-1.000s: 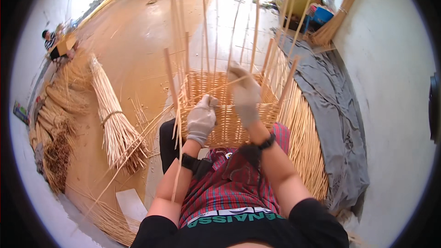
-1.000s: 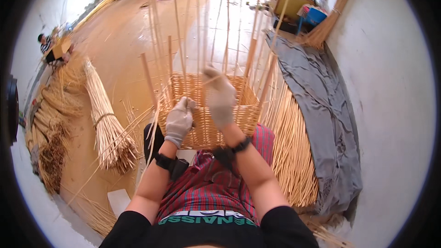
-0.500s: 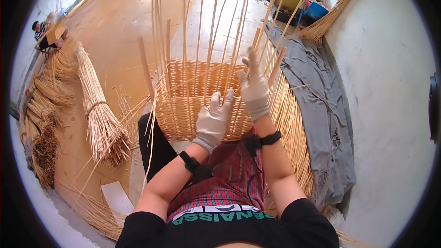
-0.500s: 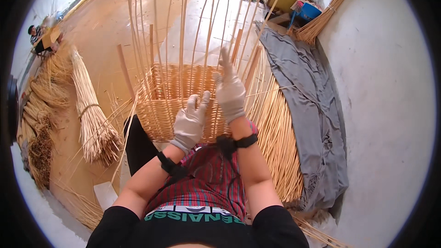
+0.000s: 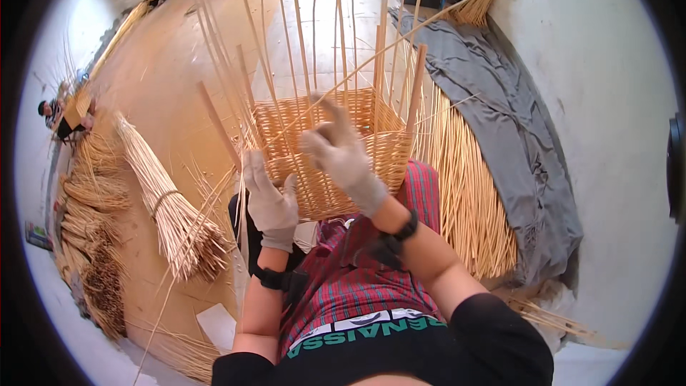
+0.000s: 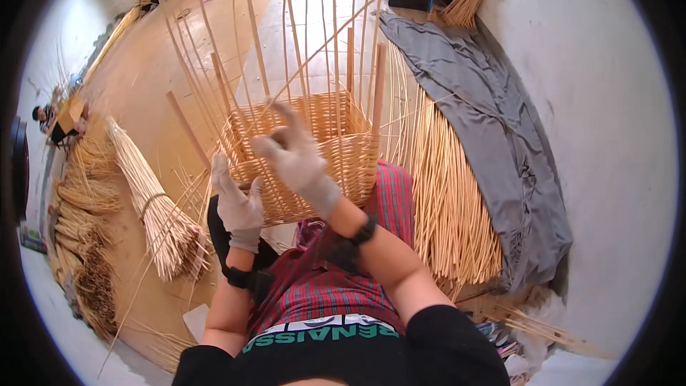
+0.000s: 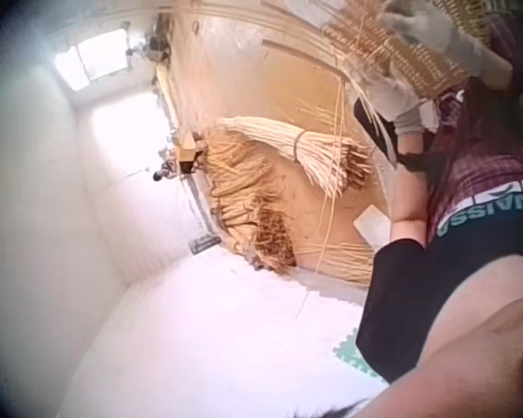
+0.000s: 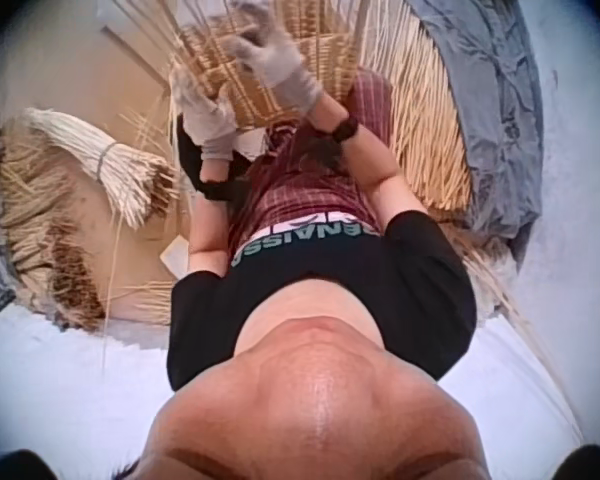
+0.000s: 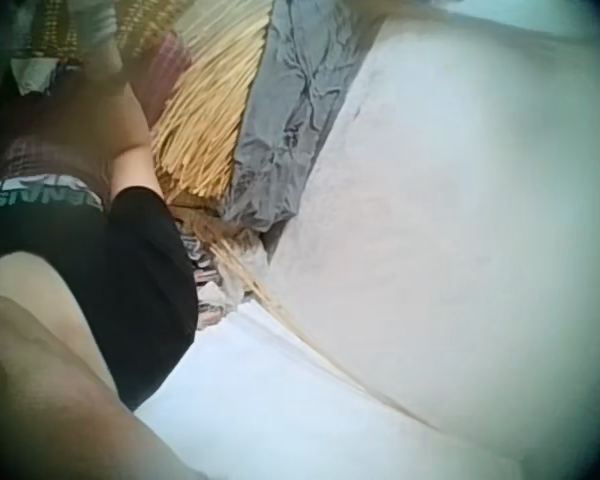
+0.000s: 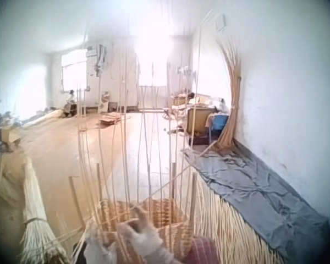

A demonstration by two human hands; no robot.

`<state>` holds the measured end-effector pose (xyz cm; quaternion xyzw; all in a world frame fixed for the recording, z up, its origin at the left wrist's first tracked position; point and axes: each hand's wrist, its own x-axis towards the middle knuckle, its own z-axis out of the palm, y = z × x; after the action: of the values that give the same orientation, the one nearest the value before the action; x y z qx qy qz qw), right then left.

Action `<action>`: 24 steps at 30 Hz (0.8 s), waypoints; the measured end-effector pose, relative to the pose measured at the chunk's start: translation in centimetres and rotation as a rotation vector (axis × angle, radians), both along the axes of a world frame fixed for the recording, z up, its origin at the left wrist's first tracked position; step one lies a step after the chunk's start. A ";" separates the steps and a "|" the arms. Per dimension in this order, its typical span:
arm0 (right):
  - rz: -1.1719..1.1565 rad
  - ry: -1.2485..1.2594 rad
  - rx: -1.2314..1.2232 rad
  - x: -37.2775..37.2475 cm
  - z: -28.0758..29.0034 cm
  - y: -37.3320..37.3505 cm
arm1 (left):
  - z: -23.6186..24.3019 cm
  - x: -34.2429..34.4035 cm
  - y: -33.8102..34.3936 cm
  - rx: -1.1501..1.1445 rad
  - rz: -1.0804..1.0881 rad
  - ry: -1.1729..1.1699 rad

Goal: Weaving a wicker basket and trimming the excess material with pliers.

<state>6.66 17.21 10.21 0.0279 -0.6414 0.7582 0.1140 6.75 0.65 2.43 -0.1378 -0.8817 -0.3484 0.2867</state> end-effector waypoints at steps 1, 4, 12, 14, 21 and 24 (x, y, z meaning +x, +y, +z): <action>-0.007 0.002 -0.010 -0.2 -0.5 -1.1 | 0.7 -0.2 -0.3 -0.106 0.052 -0.005; 0.142 0.020 0.042 -0.1 -5.5 -3.1 | -1.1 -1.7 -1.8 -0.072 0.050 -0.160; -0.098 -0.378 0.140 -0.3 -6.5 0.6 | 2.3 -3.8 -3.6 0.029 -0.141 -0.388; -0.169 -0.180 0.117 -0.8 -5.7 -1.6 | 4.7 -3.8 -2.7 0.210 -0.138 -0.646; -0.401 0.280 0.757 -5.8 1.2 -4.8 | 0.8 -4.6 -2.4 0.343 -0.033 -0.409; -0.202 0.279 0.439 -3.1 -7.8 -0.2 | 1.1 -4.7 -1.9 0.341 -0.046 -0.481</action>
<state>3.59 17.02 2.46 0.0921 -0.7680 0.5745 0.2676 2.10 -1.21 3.52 -0.0211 -0.8498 -0.5205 0.0807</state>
